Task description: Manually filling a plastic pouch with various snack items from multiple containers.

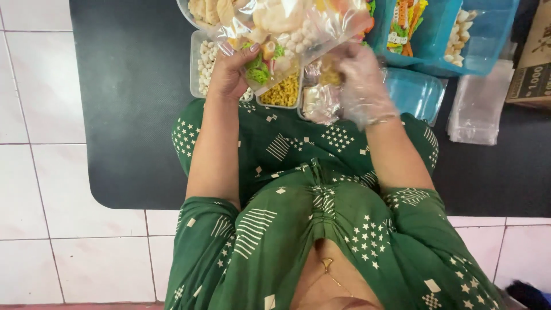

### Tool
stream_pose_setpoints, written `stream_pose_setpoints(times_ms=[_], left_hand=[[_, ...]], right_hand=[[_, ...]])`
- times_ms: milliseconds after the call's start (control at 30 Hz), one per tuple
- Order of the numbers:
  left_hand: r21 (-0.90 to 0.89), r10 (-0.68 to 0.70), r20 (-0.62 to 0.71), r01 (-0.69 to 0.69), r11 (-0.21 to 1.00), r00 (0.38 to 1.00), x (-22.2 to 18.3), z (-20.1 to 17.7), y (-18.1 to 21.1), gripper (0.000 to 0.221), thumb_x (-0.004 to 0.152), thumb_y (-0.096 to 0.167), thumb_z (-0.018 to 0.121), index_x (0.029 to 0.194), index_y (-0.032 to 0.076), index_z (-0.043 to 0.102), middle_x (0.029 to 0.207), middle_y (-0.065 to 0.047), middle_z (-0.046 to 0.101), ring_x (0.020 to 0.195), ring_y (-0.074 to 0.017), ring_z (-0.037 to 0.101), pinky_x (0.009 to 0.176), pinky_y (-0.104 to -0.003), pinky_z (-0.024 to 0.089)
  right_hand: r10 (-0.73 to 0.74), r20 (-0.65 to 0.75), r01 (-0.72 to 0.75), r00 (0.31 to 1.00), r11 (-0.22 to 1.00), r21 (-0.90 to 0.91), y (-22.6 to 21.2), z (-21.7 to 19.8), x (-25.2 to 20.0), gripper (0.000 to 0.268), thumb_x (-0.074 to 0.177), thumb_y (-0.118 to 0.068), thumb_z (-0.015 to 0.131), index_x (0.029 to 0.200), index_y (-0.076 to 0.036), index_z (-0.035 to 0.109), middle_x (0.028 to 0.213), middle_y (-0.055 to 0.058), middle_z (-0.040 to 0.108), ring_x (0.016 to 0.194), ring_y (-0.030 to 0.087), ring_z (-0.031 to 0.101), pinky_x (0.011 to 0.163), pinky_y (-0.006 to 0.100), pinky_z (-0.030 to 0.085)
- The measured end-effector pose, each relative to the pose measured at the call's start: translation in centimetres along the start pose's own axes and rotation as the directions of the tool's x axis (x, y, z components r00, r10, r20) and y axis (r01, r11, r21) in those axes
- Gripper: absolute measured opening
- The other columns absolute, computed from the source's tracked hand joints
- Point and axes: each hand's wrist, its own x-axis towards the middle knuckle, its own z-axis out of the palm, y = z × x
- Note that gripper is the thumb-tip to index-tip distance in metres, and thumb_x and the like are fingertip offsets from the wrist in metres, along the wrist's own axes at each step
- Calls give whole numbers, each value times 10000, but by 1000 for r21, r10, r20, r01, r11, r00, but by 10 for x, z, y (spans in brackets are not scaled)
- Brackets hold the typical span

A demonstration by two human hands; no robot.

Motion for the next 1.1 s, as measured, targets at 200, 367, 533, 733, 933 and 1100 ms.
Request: stream_pose_setpoints(times_ms=[200, 367, 533, 733, 933, 1100], left_hand=[[24, -70, 152, 67, 997, 986, -9, 12, -9, 507, 869, -94, 739, 1344, -26, 577, 1082, -183, 732, 833, -286, 711, 770, -371, 605], [88, -115, 69, 109, 990, 991, -17, 9, -24, 500, 845, -153, 704, 1323, -61, 590, 1157, -188, 744, 986, -289, 756, 888, -351, 630], [121, -144, 72, 135, 983, 987, -18, 16, -33, 485, 823, -148, 713, 1290, -64, 616, 1152, -194, 745, 1001, -296, 751, 906, -358, 621], [219, -173, 232, 122, 968, 957, -23, 24, -33, 473, 849, -151, 684, 1288, 10, 609, 1167, -145, 718, 992, -254, 728, 908, -335, 604], [229, -185, 286, 120, 966, 940, -27, 29, -33, 470, 828, -128, 711, 1265, 18, 618, 1151, -121, 714, 1019, -242, 711, 959, -337, 578], [252, -195, 262, 128, 959, 945, -29, 30, -36, 475, 837, -143, 708, 1280, -3, 610, 1130, -140, 721, 951, -235, 714, 871, -318, 594]], right_hand=[[-191, 18, 155, 981, 846, 510, -22, -87, -20, 430, 909, -105, 676, 1319, 13, 618, 1094, 140, 686, 988, 213, 705, 835, 271, 606], [-461, -6, 456, 888, 876, 158, -37, -98, -35, 352, 957, 31, 676, 1285, -65, 593, 1171, 133, 669, 1084, 216, 684, 931, 304, 608], [-691, 3, 685, 723, 717, -129, -42, -95, -37, 411, 924, 256, 676, 1204, -21, 557, 1183, 89, 611, 1167, 260, 684, 1087, 350, 570], [-512, 24, 512, 859, 859, -13, -42, -90, -49, 267, 1034, 105, 696, 1215, -36, 560, 1131, 136, 680, 875, 195, 671, 768, 281, 595], [-411, 28, 410, 911, 912, 25, -43, -98, -51, 280, 954, 71, 752, 1160, -29, 591, 1085, 138, 707, 905, 209, 738, 784, 306, 684], [-367, 67, 362, 928, 930, 68, -33, -90, -49, 417, 989, 83, 681, 1315, -112, 508, 1219, 66, 534, 1045, 201, 635, 801, 348, 679]])
